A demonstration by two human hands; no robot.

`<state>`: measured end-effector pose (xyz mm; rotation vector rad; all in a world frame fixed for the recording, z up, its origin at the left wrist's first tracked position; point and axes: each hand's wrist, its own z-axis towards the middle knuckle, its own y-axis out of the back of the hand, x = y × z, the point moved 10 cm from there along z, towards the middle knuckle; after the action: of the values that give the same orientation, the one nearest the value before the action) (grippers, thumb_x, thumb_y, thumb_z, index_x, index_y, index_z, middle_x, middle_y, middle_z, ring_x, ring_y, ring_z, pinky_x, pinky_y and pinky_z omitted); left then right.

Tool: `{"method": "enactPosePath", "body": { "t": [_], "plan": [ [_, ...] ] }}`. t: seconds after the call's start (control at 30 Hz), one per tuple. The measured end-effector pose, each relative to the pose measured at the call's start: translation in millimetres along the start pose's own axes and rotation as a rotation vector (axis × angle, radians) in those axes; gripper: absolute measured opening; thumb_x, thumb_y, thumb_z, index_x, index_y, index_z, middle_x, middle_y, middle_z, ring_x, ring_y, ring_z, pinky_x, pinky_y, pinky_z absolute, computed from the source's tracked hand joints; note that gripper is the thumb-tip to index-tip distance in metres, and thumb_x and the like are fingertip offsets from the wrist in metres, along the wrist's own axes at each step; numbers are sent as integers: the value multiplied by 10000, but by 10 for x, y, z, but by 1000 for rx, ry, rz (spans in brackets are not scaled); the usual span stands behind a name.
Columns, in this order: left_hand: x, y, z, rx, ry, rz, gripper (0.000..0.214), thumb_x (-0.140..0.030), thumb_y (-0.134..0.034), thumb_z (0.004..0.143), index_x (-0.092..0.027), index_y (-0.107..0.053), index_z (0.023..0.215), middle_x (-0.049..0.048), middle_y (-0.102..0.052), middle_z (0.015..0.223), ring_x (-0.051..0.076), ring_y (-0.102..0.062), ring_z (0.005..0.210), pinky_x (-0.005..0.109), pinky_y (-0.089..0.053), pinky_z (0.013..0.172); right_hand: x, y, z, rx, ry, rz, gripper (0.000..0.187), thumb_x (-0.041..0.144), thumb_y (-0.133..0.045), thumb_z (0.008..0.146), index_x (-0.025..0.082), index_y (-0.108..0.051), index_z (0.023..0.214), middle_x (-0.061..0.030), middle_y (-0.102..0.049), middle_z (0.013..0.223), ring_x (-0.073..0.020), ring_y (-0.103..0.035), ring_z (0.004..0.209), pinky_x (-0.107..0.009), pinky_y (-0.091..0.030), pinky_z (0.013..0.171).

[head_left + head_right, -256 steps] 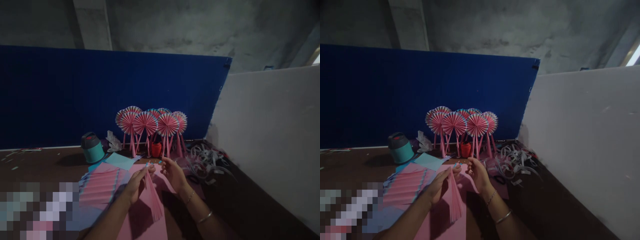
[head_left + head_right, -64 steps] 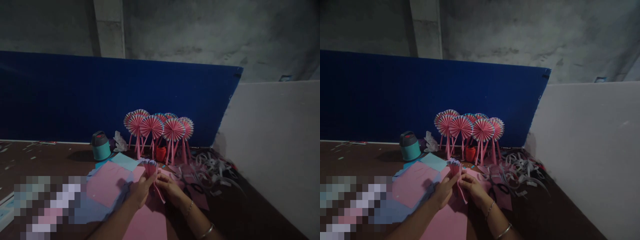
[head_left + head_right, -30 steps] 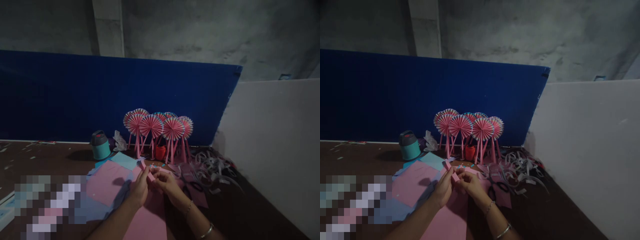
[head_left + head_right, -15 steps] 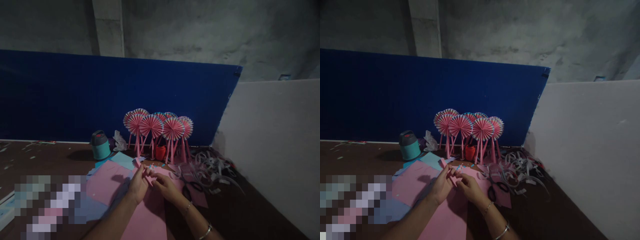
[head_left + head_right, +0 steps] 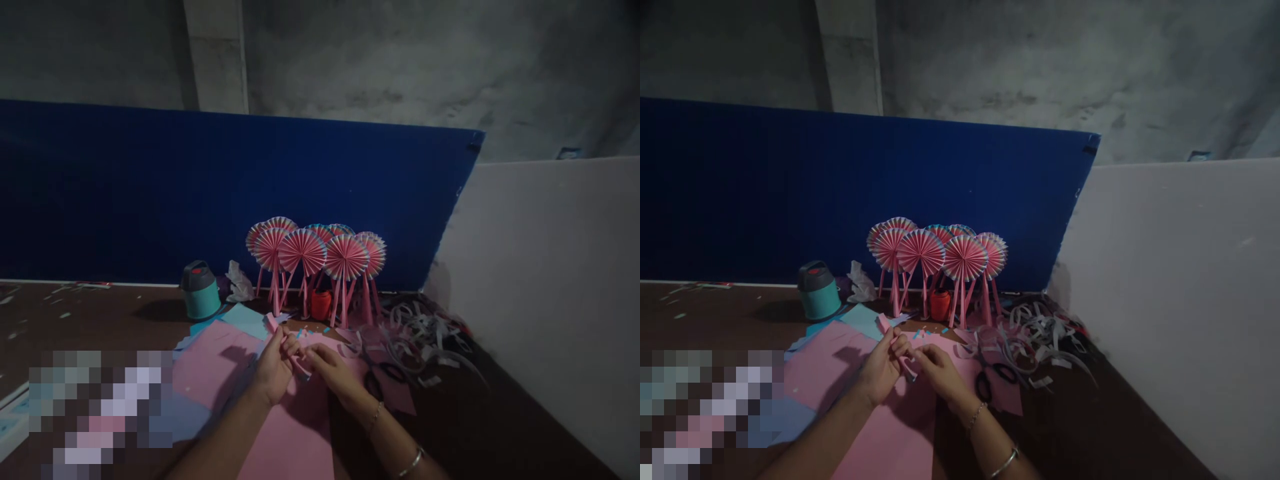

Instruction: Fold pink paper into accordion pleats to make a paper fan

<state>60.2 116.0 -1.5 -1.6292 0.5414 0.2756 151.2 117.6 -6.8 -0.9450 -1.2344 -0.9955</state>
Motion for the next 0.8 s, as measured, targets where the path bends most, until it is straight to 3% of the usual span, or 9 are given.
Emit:
{"method": "enactPosePath", "body": {
  "t": [0.1, 0.2, 0.33, 0.53, 0.67, 0.8],
  "plan": [
    [54, -3, -18, -4, 33, 47, 286, -327, -526, 911, -178, -453, 678, -96, -277, 535, 53, -303, 426, 190, -404, 522, 81, -155, -53, 121, -34, 114, 458, 598, -668, 695, 176, -666, 873, -28, -626, 843, -154, -530, 766, -258, -381, 678],
    [76, -33, -27, 10, 32, 48, 291, -313, -536, 904, -182, -448, 660, -93, -288, 521, 61, -334, 442, 199, -423, 553, 37, -251, -95, 187, -102, 168, 415, 494, -748, 645, 163, -669, 883, -16, -637, 792, -145, -547, 720, -253, -380, 670],
    [44, -69, -9, 33, -10, 22, 251, -268, -563, 887, -177, -482, 668, -74, -372, 537, 83, -422, 500, 239, -461, 613, -158, -189, -98, 144, -220, 186, 366, 386, -804, 568, 143, -669, 806, -7, -639, 655, -113, -522, 567, -230, -342, 567],
    [77, 20, 13, -17, 38, -8, 215, -239, -557, 883, -162, -522, 685, -22, -507, 641, 122, -561, 631, 286, -508, 693, -252, -153, -149, 131, -372, 430, 349, 286, -845, 514, 133, -615, 728, 7, -607, 630, -83, -520, 542, -210, -385, 559],
    [122, 28, -10, 0, 97, 46, 160, -225, -577, 864, -161, -541, 721, -1, -559, 677, 150, -611, 659, 305, -532, 666, -195, -174, -178, 149, -395, 468, 354, 294, -841, 551, 151, -575, 736, 12, -612, 618, -84, -534, 531, -193, -377, 527],
    [39, 96, 5, -62, 19, 97, 107, -148, -592, 844, -155, -555, 743, 7, -602, 691, 137, -626, 637, 270, -541, 638, -171, -141, -144, 124, -341, 414, 387, 509, -711, 701, 166, -616, 853, -19, -650, 677, -108, -552, 547, -205, -362, 500]
  ]
}}
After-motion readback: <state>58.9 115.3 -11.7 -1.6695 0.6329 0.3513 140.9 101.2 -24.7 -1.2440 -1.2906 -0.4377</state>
